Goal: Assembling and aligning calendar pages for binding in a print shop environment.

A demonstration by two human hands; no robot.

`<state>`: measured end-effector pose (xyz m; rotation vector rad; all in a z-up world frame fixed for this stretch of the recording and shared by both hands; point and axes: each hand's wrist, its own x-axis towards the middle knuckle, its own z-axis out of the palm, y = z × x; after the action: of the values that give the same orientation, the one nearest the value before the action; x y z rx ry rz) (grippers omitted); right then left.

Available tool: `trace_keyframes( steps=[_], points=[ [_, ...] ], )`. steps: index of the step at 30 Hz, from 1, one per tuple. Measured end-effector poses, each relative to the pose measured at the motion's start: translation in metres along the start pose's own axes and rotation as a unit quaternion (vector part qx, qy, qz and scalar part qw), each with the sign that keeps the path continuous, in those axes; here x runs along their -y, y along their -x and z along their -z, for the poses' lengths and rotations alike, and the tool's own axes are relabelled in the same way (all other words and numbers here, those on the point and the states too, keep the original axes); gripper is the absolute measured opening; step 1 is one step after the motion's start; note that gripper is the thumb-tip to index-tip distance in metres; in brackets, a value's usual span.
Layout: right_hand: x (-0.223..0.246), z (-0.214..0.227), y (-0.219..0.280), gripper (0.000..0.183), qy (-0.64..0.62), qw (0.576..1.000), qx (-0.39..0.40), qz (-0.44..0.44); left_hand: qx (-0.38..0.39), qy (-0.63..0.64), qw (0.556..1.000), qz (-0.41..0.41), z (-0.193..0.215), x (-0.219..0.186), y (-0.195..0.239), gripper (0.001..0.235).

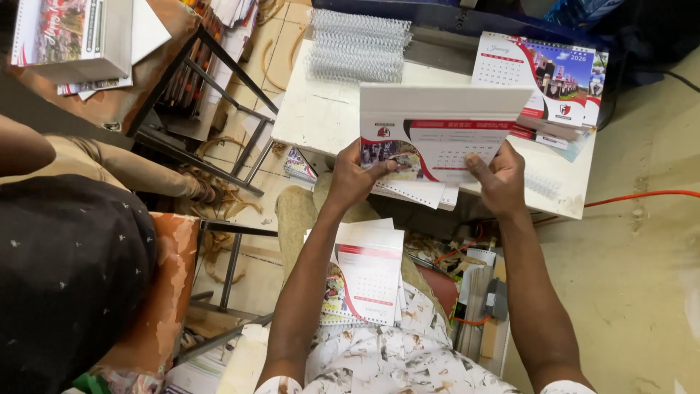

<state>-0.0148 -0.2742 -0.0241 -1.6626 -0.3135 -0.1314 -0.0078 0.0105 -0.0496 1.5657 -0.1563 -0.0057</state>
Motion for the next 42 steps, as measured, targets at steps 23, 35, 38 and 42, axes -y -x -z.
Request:
trace_keyframes(
  steps=[23,35,38,42],
  points=[
    [0.028,0.011,0.025,0.037,0.022,0.997,-0.023,-0.071,-0.039,0.227,0.96,0.162,0.004,-0.037,0.094,0.03],
    [-0.054,0.107,0.021,0.039,0.59,0.794,0.069,-0.128,-0.127,0.276,0.923,0.235,0.004,0.028,0.103,0.033],
    [-0.082,0.127,0.01,0.02,0.633,0.767,0.052,-0.095,-0.121,0.277,0.923,0.24,0.001,0.036,0.105,0.033],
    [-0.102,0.135,-0.008,0.011,0.671,0.727,0.089,-0.114,-0.117,0.27,0.927,0.233,0.006,0.067,0.107,0.034]
  ],
)
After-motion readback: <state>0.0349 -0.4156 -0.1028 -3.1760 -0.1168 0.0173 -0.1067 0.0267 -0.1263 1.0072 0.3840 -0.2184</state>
